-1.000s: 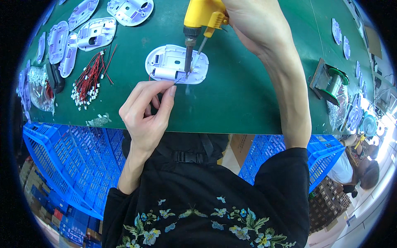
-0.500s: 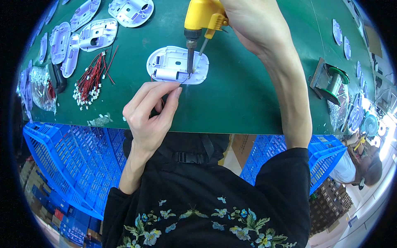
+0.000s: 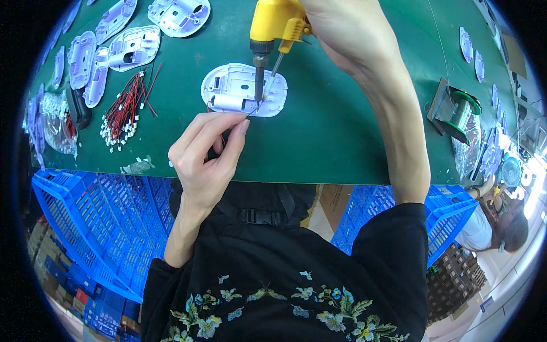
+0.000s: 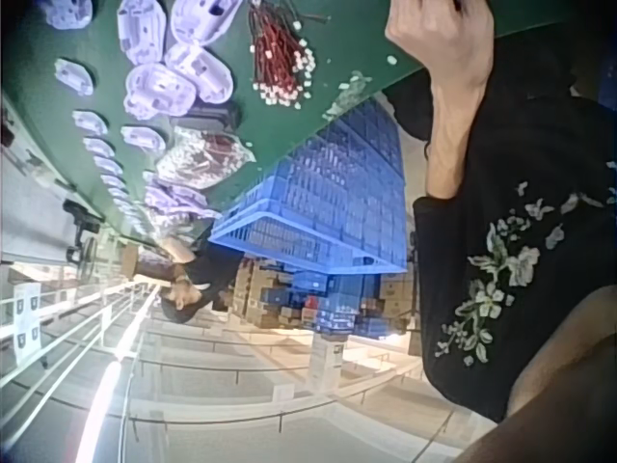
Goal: The person is using a soldering iron to attach a small electronic component with red and black wires to the internal circuit area of a computer mouse shell.
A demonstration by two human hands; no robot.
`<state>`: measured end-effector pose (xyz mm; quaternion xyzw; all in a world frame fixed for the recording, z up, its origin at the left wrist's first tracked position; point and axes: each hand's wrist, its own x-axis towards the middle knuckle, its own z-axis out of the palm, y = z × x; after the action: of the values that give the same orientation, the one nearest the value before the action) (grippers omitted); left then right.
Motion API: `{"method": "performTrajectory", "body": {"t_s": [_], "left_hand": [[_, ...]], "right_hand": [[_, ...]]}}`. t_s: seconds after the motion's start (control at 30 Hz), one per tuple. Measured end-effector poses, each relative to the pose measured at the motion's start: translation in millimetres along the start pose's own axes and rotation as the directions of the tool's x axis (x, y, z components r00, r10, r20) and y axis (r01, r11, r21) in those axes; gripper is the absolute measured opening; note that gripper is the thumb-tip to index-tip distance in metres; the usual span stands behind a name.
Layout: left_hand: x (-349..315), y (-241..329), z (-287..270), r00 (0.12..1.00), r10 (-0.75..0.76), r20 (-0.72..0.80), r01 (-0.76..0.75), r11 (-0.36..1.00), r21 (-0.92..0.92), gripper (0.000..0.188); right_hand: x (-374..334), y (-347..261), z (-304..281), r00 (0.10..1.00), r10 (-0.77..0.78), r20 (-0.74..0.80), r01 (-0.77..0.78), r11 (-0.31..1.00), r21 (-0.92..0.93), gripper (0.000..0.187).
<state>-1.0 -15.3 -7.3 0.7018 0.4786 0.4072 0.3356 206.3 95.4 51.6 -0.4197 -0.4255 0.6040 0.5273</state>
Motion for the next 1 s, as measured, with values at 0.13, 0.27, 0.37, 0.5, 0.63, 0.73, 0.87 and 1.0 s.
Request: {"method": "performTrajectory", "body": {"t_s": [0.13, 0.27, 0.37, 0.5, 0.63, 0.73, 0.87, 1.0], "left_hand": [[0, 2, -1, 1.000, -0.008, -0.001, 0.008, 1.000, -0.009, 0.019], [1, 4, -2, 1.000, -0.021, 0.007, 0.020, 1.000, 0.010, 0.016], [1, 3, -2, 1.000, -0.012, 0.005, 0.012, 1.000, 0.008, 0.016], [-1, 1, 0, 1.000, -0.002, -0.002, 0.002, 1.000, -0.017, 0.019], [0, 0, 0, 1.000, -0.003, -0.002, 0.003, 1.000, -0.024, 0.020], [2, 4, -2, 1.000, -0.013, 0.009, 0.013, 1.000, -0.003, 0.016], [1, 5, -2, 0.999, -0.031, 0.006, 0.031, 0.999, -0.011, 0.016], [0, 1, 1, 1.000, -0.006, 0.001, 0.006, 0.999, -0.032, 0.019]], "right_hand": [[0, 2, -3, 0.999, -0.016, 0.043, 0.013, 0.998, 0.065, 0.055], [-2, 0, 6, 0.999, 0.010, -0.054, -0.012, 0.999, -0.037, 0.054], [0, 1, -1, 0.999, 0.004, 0.040, -0.006, 0.999, 0.053, 0.054], [5, 7, -6, 1.000, 0.010, -0.008, -0.010, 1.000, 0.019, 0.053], [1, 0, -2, 0.999, -0.003, 0.044, -0.001, 0.997, 0.079, 0.052], [1, 0, -3, 0.999, -0.011, 0.051, 0.007, 0.997, 0.077, 0.051], [0, 0, -2, 0.999, 0.003, 0.044, -0.007, 0.996, 0.088, 0.050], [-1, -2, -2, 0.998, -0.006, 0.055, 0.003, 0.997, 0.072, 0.050]]}}
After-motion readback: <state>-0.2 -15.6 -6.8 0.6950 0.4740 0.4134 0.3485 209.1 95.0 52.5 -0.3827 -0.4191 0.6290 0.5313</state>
